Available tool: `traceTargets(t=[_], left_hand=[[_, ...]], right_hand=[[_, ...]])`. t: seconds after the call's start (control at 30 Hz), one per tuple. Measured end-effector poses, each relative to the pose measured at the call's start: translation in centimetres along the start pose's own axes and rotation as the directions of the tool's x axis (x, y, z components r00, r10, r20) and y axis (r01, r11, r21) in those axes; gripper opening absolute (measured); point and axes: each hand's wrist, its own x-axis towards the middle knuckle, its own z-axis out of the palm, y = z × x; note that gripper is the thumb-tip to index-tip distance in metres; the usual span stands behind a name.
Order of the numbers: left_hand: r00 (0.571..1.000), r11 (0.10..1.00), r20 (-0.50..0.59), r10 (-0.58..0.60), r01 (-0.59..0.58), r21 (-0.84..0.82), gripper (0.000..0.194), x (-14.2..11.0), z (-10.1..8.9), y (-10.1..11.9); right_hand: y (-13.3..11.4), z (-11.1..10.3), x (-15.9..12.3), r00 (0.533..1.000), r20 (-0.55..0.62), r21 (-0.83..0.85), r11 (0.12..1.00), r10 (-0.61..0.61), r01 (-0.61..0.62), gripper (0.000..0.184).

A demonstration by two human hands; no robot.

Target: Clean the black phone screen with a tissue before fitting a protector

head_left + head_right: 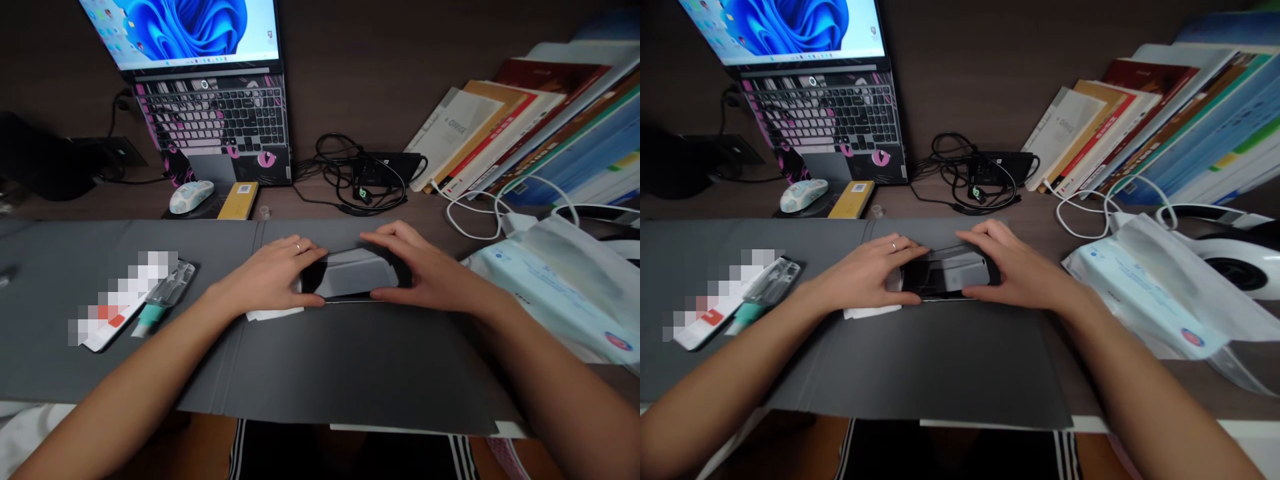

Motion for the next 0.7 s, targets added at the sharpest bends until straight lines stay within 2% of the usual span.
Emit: traceTargets(t=[0.07, 0.17, 0.23, 0.27, 0.3, 0.37, 0.43, 0.5, 0.57, 0.6, 0.67, 0.7], left_hand=[[0.999, 1.0, -0.046, 0.003, -0.004, -0.025, 0.068, 0.0, 0.0, 0.1], [0.988, 0.992, -0.154, -0.016, -0.004, -0.127, 0.066, 0.0, -0.1, 0.4], [0.973, 0.951, -0.222, -0.059, -0.013, -0.307, 0.064, 0.0, -0.1, 0.8], [0.969, 0.895, -0.231, -0.087, -0.026, -0.446, 0.062, 0.0, -0.1, 1.0], [0.971, 0.797, -0.213, -0.107, -0.045, -0.602, 0.061, 0.1, 0.1, 1.3], [0.989, 0.497, -0.122, -0.082, -0.066, -0.865, 0.06, 0.2, 0.7, 1.9], [0.999, 0.185, -0.027, 0.043, -0.034, -0.982, 0.063, 0.4, 1.4, 2.6], [0.982, -0.031, 0.028, 0.187, 0.034, -0.999, 0.068, 0.5, 2.0, 3.1], [0.952, -0.178, 0.067, 0.3, 0.125, -0.976, 0.076, 0.6, 2.4, 3.5], [0.938, -0.229, 0.08, 0.337, 0.164, -0.96, 0.082, 0.6, 2.5, 3.6], [0.91, -0.242, 0.119, 0.397, 0.229, -0.943, 0.094, 0.5, 2.4, 3.6], [0.892, -0.195, 0.144, 0.429, 0.247, -0.949, 0.099, 0.4, 2.4, 3.5]], right_hand=[[-0.2, 0.0, 0.0, 0.995, -0.097, 0.007, 0.999, -0.031, 0.032, 0.083], [-0.2, 0.3, 0.1, 0.969, -0.241, 0.12, 0.99, -0.049, 0.08, 0.104], [-0.2, 0.6, 0.1, 0.953, -0.302, 0.277, 0.954, -0.026, 0.114, 0.113], [-0.3, 0.9, 0.2, 0.951, -0.308, 0.361, 0.924, -0.01, 0.127, 0.114], [-0.4, 1.2, 0.2, 0.954, -0.299, 0.441, 0.888, 0.006, 0.132, 0.111], [-0.9, 1.9, 0.3, 0.97, -0.241, 0.587, 0.8, 0.028, 0.122, 0.099], [-1.9, 2.6, 0.4, 0.988, -0.149, 0.738, 0.669, 0.034, 0.088, 0.081], [-3.0, 3.1, 0.5, 1.0, -0.021, 0.873, 0.489, 0.02, 0.008, 0.073], [-4.0, 3.2, 0.6, 0.994, 0.105, 0.944, 0.317, -0.038, -0.088, 0.073], [-4.5, 3.0, 0.5, 0.987, 0.14, 0.959, 0.258, -0.077, -0.116, 0.071], [-5.0, 2.5, 0.3, 0.972, 0.172, 0.964, 0.23, -0.16, -0.133, 0.065], [-5.1, 2.3, 0.2, 0.965, 0.183, 0.958, 0.256, -0.188, -0.132, 0.069]])
